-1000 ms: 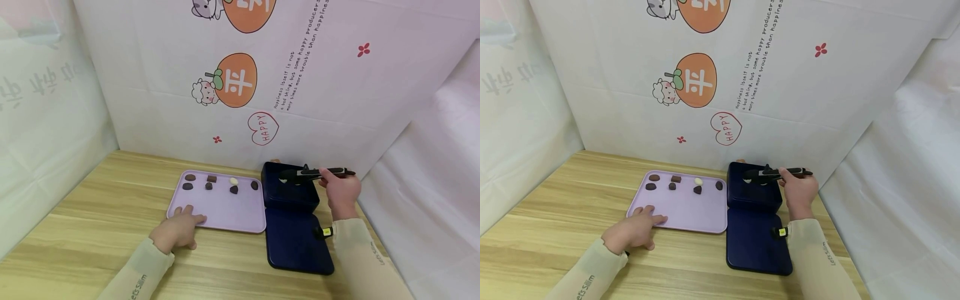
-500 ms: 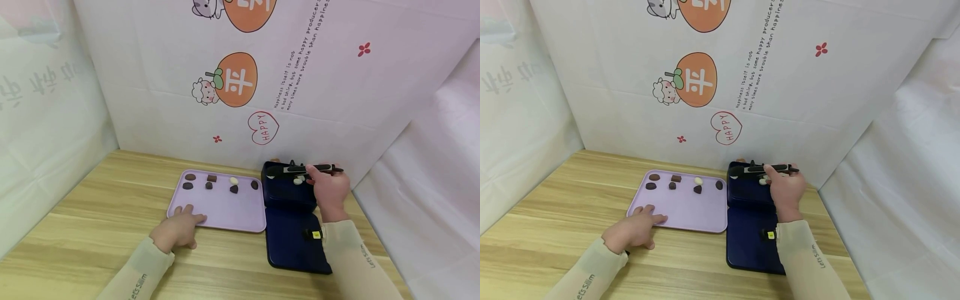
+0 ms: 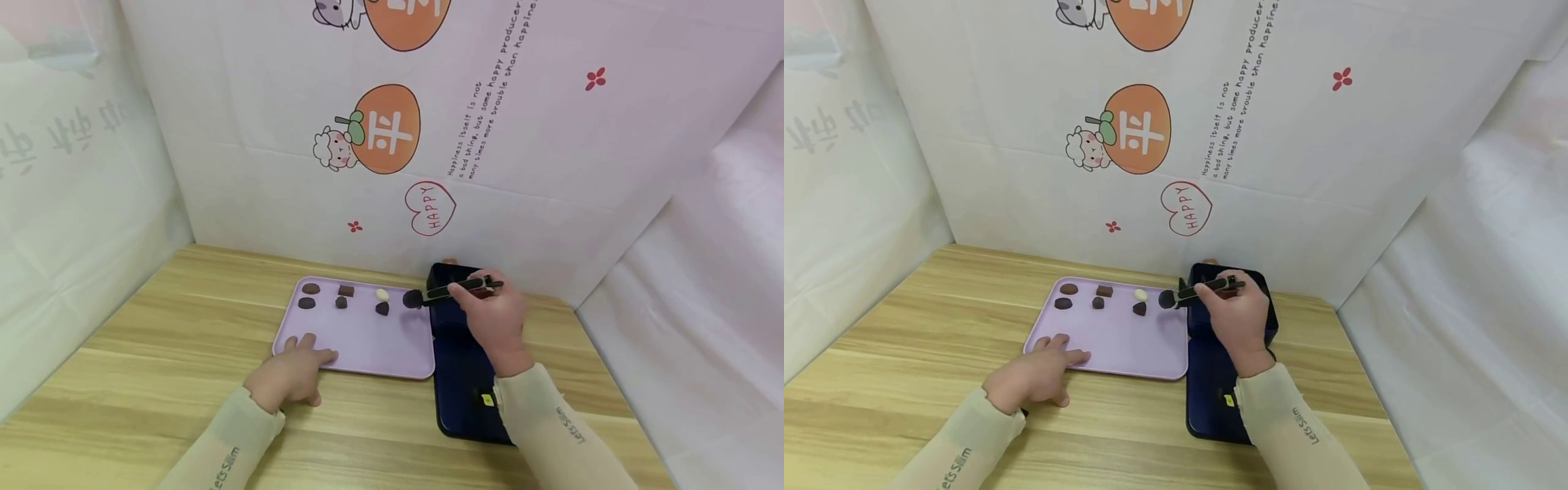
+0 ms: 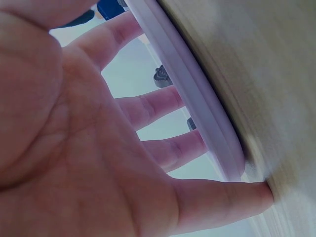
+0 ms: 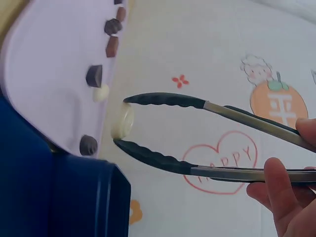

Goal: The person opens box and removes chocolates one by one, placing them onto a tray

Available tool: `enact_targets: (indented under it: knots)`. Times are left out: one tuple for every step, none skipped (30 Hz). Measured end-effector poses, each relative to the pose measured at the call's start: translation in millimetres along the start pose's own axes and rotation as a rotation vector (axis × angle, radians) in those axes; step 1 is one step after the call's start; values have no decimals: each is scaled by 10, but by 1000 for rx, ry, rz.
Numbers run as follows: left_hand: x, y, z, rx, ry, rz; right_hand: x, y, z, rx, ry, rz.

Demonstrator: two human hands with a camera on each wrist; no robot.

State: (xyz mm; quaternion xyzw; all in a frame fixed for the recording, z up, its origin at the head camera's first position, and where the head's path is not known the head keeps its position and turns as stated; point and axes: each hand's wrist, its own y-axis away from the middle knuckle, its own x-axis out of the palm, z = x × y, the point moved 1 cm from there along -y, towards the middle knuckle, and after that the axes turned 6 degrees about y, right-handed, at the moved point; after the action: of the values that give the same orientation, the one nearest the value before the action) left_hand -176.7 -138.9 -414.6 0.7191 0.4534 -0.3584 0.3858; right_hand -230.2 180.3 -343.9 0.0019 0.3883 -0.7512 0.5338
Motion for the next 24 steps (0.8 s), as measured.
enact_targets:
  knots:
    - [-1,0,-1,-1,0,0,32,11,1,-23,34,2]
    - [-2,0,-2,-2,0,0,64,23,3,-45,63,5]
    - [-2,-3,-2,-2,0,-1,99,32,1,-71,92,5]
    - [-2,-4,-2,-4,1,0,135,41,-3,-98,110,2]
    - [-2,-5,-2,-4,-1,0,170,51,-4,-134,145,-8]
    - [-2,-4,-3,-4,-1,1,204,63,-5,-164,177,-18]
    - [-2,-3,-5,-5,-1,2,235,74,-5,-193,211,-27]
    - [-1,-4,-6,-5,-1,3,264,87,-2,-218,235,-32]
    - [-1,-4,-7,-5,-1,3,288,99,5,-243,261,-39]
    - [-1,-4,-7,-5,-1,3,313,107,10,-259,285,-45]
    - [-2,-2,-7,-4,-1,2,333,115,19,-276,301,-51]
    - [-2,-2,-6,-4,-1,2,349,119,25,-291,311,-56]
    - [-2,1,-5,-4,-1,2,362,122,31,-301,314,-59]
    - [-2,1,-5,-4,1,2,369,124,39,-307,313,-62]
    - [-3,4,-4,-6,2,3,372,126,48,-310,309,-64]
    - [-2,6,-3,-7,4,4,374,128,54,-309,302,-64]
    - [-4,9,-4,-9,8,4,372,132,63,-306,291,-63]
    - [-3,8,-3,-10,11,5,370,135,70,-299,282,-61]
    - [-2,9,-2,-12,13,6,368,139,75,-289,276,-58]
    - [1,6,-1,-13,15,7,363,144,81,-277,270,-55]
    - [2,7,-1,-12,15,6,359,150,85,-265,263,-51]
    - [4,4,0,-13,17,5,356,156,89,-255,258,-47]
    - [6,1,1,-11,16,5,353,162,90,-248,253,-42]
    - [10,-2,3,-11,16,4,352,169,88,-242,251,-36]
